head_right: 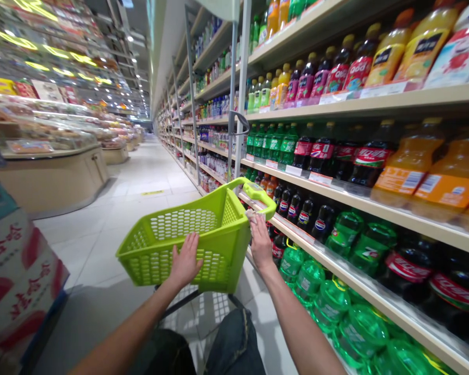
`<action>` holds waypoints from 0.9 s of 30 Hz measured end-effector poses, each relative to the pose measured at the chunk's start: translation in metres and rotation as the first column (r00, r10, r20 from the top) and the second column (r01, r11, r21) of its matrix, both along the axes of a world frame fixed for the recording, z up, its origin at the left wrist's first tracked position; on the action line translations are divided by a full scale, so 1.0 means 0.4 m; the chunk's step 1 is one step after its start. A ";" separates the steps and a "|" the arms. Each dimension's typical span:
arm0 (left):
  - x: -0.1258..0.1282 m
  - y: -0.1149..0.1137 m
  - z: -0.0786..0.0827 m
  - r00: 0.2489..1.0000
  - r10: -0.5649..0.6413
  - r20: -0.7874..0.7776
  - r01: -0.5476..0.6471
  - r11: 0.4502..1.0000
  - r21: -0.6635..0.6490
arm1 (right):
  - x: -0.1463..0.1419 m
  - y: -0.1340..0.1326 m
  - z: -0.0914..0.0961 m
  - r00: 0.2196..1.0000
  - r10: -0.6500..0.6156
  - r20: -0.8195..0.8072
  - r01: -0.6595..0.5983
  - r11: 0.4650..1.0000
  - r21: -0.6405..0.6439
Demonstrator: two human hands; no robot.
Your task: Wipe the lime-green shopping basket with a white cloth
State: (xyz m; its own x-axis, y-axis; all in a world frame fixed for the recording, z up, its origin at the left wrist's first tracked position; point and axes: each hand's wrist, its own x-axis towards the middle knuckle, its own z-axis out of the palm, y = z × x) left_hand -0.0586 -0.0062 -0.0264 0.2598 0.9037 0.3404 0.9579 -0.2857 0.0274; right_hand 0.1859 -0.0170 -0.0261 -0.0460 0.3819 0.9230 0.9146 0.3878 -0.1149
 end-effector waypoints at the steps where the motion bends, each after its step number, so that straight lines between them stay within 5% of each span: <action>1: -0.001 0.000 -0.002 1.000 -0.003 0.000 0.003 1.000 0.001 | -0.007 0.001 -0.018 1.000 0.009 0.019 -0.008 1.000 -0.016; 6: -0.010 -0.007 -0.002 0.999 -0.048 -0.001 0.048 0.998 0.031 | -0.039 -0.051 -0.157 0.978 0.155 0.141 -0.127 0.974 -0.190; 8: -0.016 -0.011 -0.003 0.999 -0.040 0.017 0.039 0.999 0.034 | -0.034 -0.057 -0.130 0.981 0.150 0.124 -0.126 0.976 -0.179; 13: -0.018 -0.018 -0.013 0.999 -0.016 0.037 0.014 0.999 0.040 | -0.051 0.006 0.040 0.999 0.020 0.029 -0.017 0.996 -0.086; 19: -0.026 -0.016 -0.018 0.999 -0.030 0.032 0.029 0.999 0.045 | -0.187 0.036 0.005 0.934 0.207 0.290 -0.121 0.950 -0.287; 27: -0.074 -0.004 -0.024 0.993 0.078 0.089 -0.081 0.996 0.030 | -0.091 0.064 0.111 0.991 -0.035 0.128 0.063 0.974 -0.218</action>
